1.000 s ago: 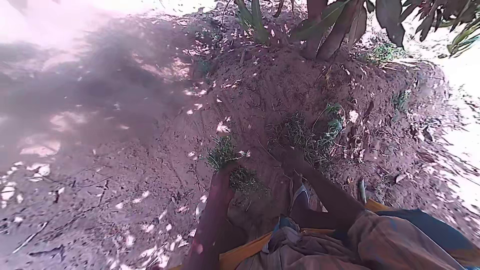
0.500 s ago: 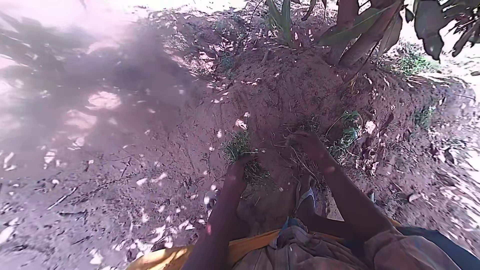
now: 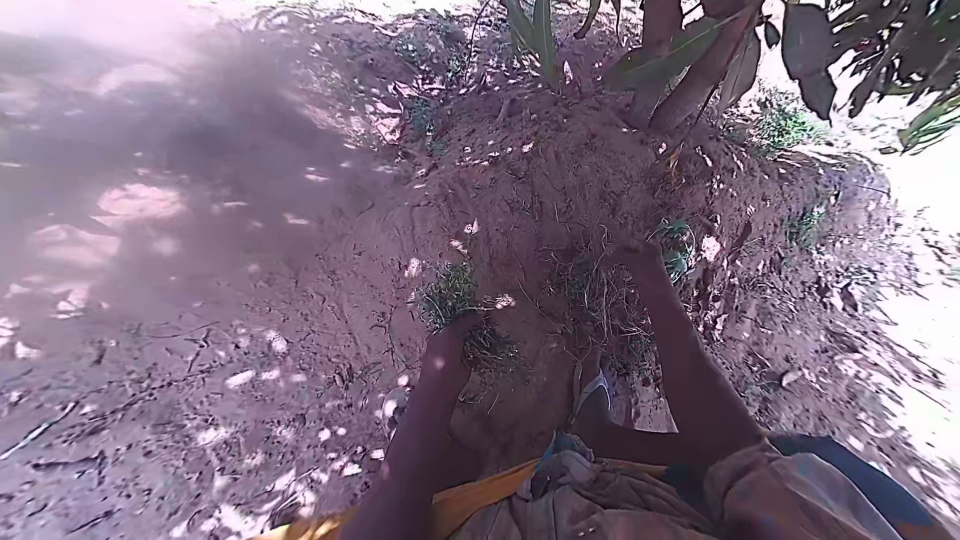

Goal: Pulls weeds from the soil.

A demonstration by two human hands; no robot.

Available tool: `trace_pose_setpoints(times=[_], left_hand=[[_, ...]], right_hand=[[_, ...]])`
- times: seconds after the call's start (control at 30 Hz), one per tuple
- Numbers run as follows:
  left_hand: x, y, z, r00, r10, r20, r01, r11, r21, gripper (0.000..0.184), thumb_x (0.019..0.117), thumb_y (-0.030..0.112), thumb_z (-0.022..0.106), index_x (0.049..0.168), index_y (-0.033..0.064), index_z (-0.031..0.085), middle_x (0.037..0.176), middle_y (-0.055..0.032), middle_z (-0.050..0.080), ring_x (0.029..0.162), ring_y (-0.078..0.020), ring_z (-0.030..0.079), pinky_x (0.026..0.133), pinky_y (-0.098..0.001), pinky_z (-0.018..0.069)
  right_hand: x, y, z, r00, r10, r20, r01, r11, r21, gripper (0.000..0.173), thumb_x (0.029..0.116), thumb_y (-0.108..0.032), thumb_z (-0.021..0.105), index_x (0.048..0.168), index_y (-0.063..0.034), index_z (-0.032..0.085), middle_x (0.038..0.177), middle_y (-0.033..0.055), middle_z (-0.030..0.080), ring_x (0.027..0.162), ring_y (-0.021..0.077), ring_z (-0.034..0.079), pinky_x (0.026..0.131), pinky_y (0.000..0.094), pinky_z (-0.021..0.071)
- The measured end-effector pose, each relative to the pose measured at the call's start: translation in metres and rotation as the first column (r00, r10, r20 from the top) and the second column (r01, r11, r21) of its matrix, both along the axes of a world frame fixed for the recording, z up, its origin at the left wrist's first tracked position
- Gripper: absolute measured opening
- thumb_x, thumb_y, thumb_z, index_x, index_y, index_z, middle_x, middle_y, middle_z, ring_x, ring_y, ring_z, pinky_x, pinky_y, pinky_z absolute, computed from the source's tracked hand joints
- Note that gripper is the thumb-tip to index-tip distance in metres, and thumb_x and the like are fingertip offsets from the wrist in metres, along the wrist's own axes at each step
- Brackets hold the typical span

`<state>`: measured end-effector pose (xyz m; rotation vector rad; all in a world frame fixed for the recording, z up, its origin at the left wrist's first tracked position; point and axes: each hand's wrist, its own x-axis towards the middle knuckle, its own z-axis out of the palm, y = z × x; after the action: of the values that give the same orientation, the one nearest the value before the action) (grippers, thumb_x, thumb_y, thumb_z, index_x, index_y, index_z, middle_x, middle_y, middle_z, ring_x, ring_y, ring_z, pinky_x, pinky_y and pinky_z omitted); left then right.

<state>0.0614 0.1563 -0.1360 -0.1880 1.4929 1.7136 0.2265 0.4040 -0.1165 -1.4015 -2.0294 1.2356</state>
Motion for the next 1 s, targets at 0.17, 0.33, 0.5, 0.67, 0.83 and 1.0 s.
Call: trace_pose_setpoints(times=[0.17, 0.33, 0.5, 0.67, 0.83, 1.0], left_hand=[[0.000, 0.000, 0.001, 1.000, 0.000, -0.013, 0.000, 1.000, 0.027, 0.017, 0.1037, 0.002, 0.046, 0.103, 0.0010, 0.063, 0.085, -0.0074, 0.073, 0.074, -0.0131, 0.070, 0.065, -0.0261, 0.0573], [0.004, 0.001, 0.004, 1.000, 0.011, 0.009, -0.011, 0.997, 0.080, 0.014, 0.1036, 0.000, 0.046, 0.103, 0.0007, 0.060, 0.082, -0.0090, 0.073, 0.071, -0.0141, 0.071, 0.063, -0.0255, 0.0585], [0.000, 0.000, 0.001, 1.000, 0.012, 0.006, -0.013, 0.998, 0.063, 0.014, 0.1040, 0.001, 0.045, 0.105, 0.0001, 0.059, 0.083, -0.0090, 0.072, 0.071, -0.0147, 0.071, 0.064, -0.0269, 0.0587], [0.000, 0.000, 0.002, 1.000, 0.013, -0.005, -0.012, 0.999, 0.040, 0.015, 0.1043, 0.002, 0.045, 0.103, 0.0011, 0.060, 0.082, -0.0078, 0.073, 0.071, -0.0139, 0.071, 0.063, -0.0260, 0.0583], [0.000, -0.001, 0.000, 1.000, 0.016, -0.006, -0.016, 0.997, 0.073, 0.015, 0.1038, 0.001, 0.045, 0.102, 0.0007, 0.060, 0.081, -0.0081, 0.072, 0.070, -0.0141, 0.070, 0.063, -0.0264, 0.0582], [0.003, 0.000, 0.004, 1.000, 0.018, -0.024, -0.017, 0.998, 0.057, 0.015, 0.1038, 0.001, 0.046, 0.101, 0.0012, 0.060, 0.081, -0.0070, 0.071, 0.071, -0.0134, 0.070, 0.064, -0.0257, 0.0583]], right_hand=[[0.006, 0.004, 0.031, 0.714, 0.095, -0.694, -0.128, 0.992, 0.004, 0.026, 0.0929, 0.006, 0.053, 0.100, -0.0169, 0.064, 0.096, -0.0108, 0.069, 0.085, -0.0005, 0.065, 0.081, 0.0213, 0.0569], [0.002, -0.003, 0.016, 0.985, 0.146, 0.090, -0.149, 0.988, 0.030, 0.022, 0.1015, -0.002, 0.058, 0.122, 0.0035, 0.066, 0.112, 0.0193, 0.069, 0.098, 0.0269, 0.065, 0.090, 0.0442, 0.0505], [0.001, 0.008, -0.003, 0.928, 0.162, 0.336, -0.182, 0.983, 0.029, 0.024, 0.1043, -0.006, 0.054, 0.121, -0.0004, 0.070, 0.119, 0.0221, 0.068, 0.111, 0.0355, 0.064, 0.098, 0.0537, 0.0466], [0.007, 0.012, -0.018, 0.947, 0.109, 0.303, -0.112, 0.994, -0.008, 0.022, 0.1020, -0.003, 0.056, 0.118, 0.0021, 0.070, 0.116, 0.0221, 0.069, 0.106, 0.0347, 0.065, 0.096, 0.0528, 0.0474], [0.010, 0.010, -0.030, 0.916, 0.139, 0.377, -0.133, 0.990, -0.042, 0.025, 0.1034, -0.003, 0.052, 0.120, 0.0032, 0.070, 0.119, 0.0248, 0.067, 0.112, 0.0358, 0.063, 0.101, 0.0506, 0.0455], [0.010, 0.007, -0.033, 0.882, 0.226, 0.414, -0.193, 0.974, -0.120, 0.029, 0.1053, -0.003, 0.046, 0.125, 0.0062, 0.065, 0.126, 0.0280, 0.063, 0.117, 0.0367, 0.061, 0.103, 0.0489, 0.0453]])
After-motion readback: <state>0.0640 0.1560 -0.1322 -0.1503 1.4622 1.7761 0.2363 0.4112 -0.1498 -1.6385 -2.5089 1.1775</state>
